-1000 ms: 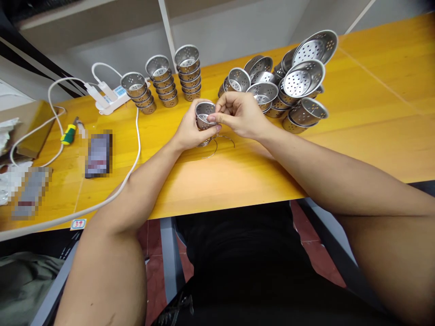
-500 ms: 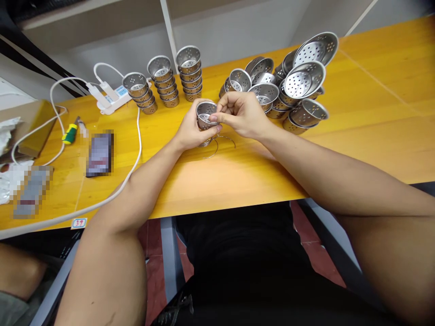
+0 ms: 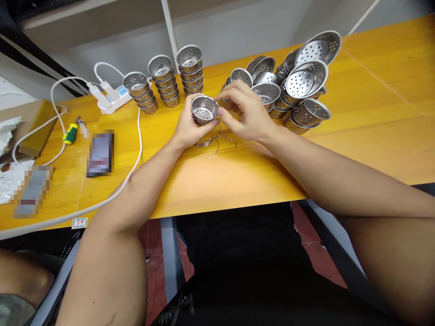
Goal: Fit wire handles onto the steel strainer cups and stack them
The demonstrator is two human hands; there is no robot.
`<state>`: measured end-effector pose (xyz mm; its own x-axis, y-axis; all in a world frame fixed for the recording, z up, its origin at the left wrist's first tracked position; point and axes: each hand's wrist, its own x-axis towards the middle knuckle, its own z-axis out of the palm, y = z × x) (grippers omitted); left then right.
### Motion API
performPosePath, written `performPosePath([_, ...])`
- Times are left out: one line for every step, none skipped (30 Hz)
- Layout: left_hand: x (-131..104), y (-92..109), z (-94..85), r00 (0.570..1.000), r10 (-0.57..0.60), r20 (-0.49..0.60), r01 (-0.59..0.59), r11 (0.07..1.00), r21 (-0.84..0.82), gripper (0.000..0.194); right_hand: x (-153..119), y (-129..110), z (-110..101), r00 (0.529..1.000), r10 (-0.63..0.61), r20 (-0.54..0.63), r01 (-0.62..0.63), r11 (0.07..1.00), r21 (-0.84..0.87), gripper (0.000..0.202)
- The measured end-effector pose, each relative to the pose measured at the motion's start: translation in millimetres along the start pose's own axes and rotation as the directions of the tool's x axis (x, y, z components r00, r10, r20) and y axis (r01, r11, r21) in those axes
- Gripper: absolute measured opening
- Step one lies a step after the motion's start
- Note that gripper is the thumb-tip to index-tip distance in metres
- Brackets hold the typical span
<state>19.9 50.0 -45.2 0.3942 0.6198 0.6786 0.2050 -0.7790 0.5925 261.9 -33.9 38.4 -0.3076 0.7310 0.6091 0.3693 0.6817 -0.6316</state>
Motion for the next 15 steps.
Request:
performPosePath([0.2,-1.3,-0.1,1.000,0.006,0.001,-0.006,1.000,-0.002,0.091,-0.2,0.5,-0.3,1.000,-0.024,0.008,0.024,1.000,-0.012,0.044])
performPosePath([0.4,-2.6,-0.1,1.000,0.013,0.000,-0.013,1.000,-0.006,0.092,-0.6,1.3,-0.3,0.999,-0.049,0.021,0.050,0.998,-0.030,0.042])
performPosePath([0.6,-3.7,0.0,1.000,0.020,-0.003,-0.020,1.000,-0.012,0.092,-1.0,2.6,0.0,0.997,-0.071,0.039,0.073,0.996,-0.052,0.041])
performPosePath([0.9,-4.5,0.1,1.000,0.028,-0.009,-0.028,0.999,-0.020,0.092,-1.6,4.2,0.7,0.994,-0.086,0.062,0.090,0.993,-0.077,0.042])
performPosePath([1.2,-4.9,0.2,0.999,0.037,-0.014,-0.037,0.999,-0.029,0.093,-2.3,6.0,1.7,0.992,-0.093,0.085,0.101,0.990,-0.101,0.043])
performPosePath([1.3,-4.7,0.5,0.999,0.046,-0.015,-0.046,0.998,-0.040,0.094,-3.1,8.1,3.1,0.990,-0.094,0.106,0.107,0.987,-0.122,0.046])
performPosePath([1.5,-4.0,0.8,0.998,0.055,-0.014,-0.056,0.997,-0.051,0.094,-3.9,10.3,4.7,0.988,-0.095,0.124,0.112,0.984,-0.137,0.048])
performPosePath([1.5,-2.7,1.2,0.998,0.063,-0.009,-0.063,0.996,-0.063,0.094,-4.8,12.4,6.5,0.985,-0.098,0.140,0.118,0.982,-0.146,0.051])
performPosePath([1.4,-1.0,1.6,0.998,0.067,0.000,-0.067,0.995,-0.074,0.093,-5.6,14.4,8.3,0.983,-0.104,0.154,0.127,0.980,-0.151,0.053])
performPosePath([1.2,0.9,2.1,0.998,0.069,0.008,-0.068,0.994,-0.083,0.092,-6.4,16.1,10.0,0.980,-0.113,0.163,0.138,0.979,-0.153,0.054])
performPosePath([1.0,2.9,2.6,0.998,0.067,0.016,-0.065,0.994,-0.088,0.090,-7.1,17.3,11.5,0.978,-0.123,0.169,0.150,0.977,-0.154,0.055])
performPosePath([0.7,4.9,2.9,0.998,0.063,0.023,-0.061,0.994,-0.090,0.088,-7.7,18.1,12.6,0.976,-0.133,0.173,0.161,0.975,-0.155,0.055])
performPosePath([0.4,6.7,3.1,0.998,0.061,0.029,-0.058,0.994,-0.089,0.087,-8.1,18.3,13.2,0.974,-0.140,0.176,0.168,0.973,-0.157,0.054])
performPosePath([0.1,8.3,3.1,0.998,0.060,0.036,-0.056,0.995,-0.085,0.087,-8.3,17.8,13.5,0.974,-0.143,0.176,0.172,0.972,-0.160,0.054])
performPosePath([-0.2,9.7,2.9,0.997,0.060,0.042,-0.056,0.996,-0.075,0.087,-8.3,16.7,13.3,0.974,-0.145,0.173,0.173,0.971,-0.162,0.054])
